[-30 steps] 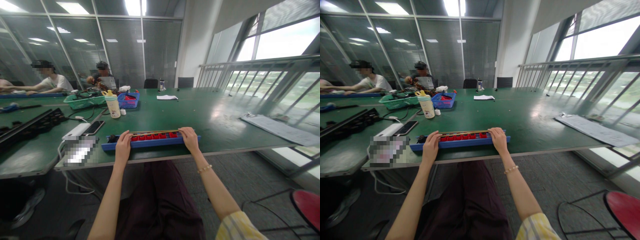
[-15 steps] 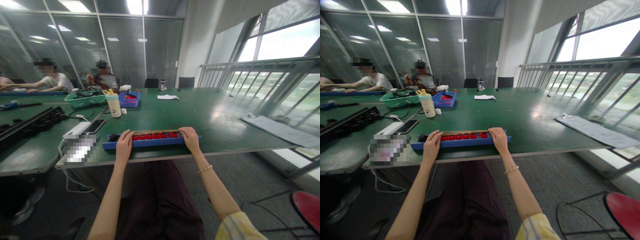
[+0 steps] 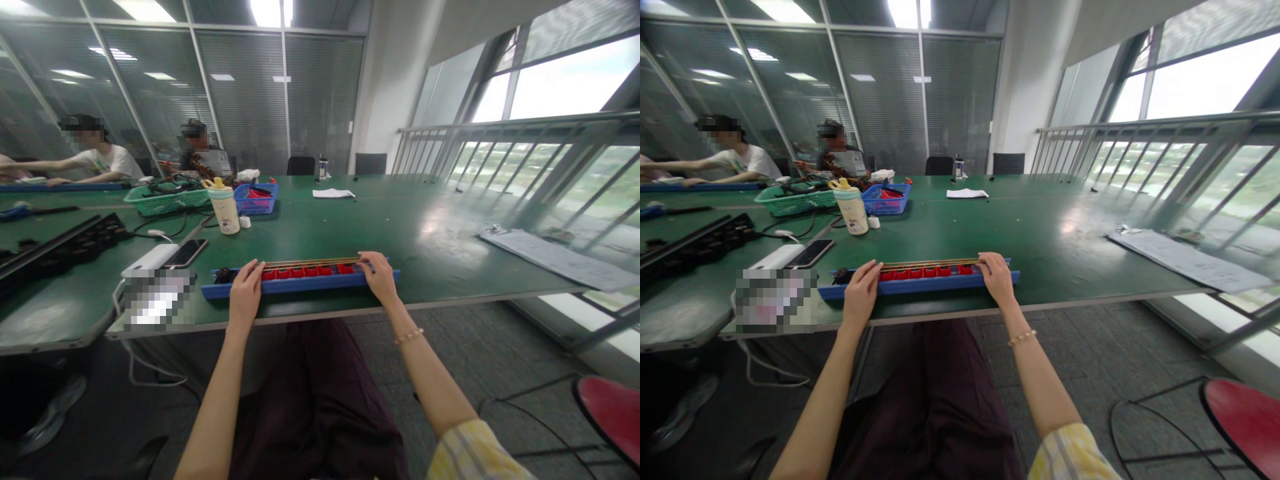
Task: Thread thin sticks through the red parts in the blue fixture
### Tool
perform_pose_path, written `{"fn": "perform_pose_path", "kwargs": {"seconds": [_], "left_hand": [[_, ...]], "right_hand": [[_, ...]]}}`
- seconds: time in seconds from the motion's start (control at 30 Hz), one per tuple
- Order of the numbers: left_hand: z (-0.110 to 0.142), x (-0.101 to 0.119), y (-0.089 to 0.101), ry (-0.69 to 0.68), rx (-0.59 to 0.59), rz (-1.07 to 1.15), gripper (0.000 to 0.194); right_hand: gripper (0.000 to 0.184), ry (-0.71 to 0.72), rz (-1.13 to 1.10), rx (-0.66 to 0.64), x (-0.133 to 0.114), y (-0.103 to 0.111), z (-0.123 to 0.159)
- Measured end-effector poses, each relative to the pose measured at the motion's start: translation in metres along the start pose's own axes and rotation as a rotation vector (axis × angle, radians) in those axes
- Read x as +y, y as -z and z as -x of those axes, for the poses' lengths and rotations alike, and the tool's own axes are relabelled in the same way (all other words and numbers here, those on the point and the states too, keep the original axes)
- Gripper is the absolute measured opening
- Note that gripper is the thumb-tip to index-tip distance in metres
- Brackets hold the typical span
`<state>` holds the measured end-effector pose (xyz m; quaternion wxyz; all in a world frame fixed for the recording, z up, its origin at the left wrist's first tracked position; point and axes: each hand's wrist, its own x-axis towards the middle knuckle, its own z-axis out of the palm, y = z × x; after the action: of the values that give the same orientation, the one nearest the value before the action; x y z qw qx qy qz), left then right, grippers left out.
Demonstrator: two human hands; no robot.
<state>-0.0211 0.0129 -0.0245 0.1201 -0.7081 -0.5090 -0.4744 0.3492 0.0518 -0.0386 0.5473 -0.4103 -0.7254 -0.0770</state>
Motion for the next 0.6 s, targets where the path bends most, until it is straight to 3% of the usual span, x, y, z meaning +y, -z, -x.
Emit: {"fn": "perform_pose_path", "kwargs": {"seconds": [0.6], "left_hand": [[-0.0012,0.0015,0.0031,-0.026,-0.015,-0.033,0.039]], "right_hand": [[0.003,-0.005,-0.026,0.013,-0.0028,0.0020,-0.0017]]}}
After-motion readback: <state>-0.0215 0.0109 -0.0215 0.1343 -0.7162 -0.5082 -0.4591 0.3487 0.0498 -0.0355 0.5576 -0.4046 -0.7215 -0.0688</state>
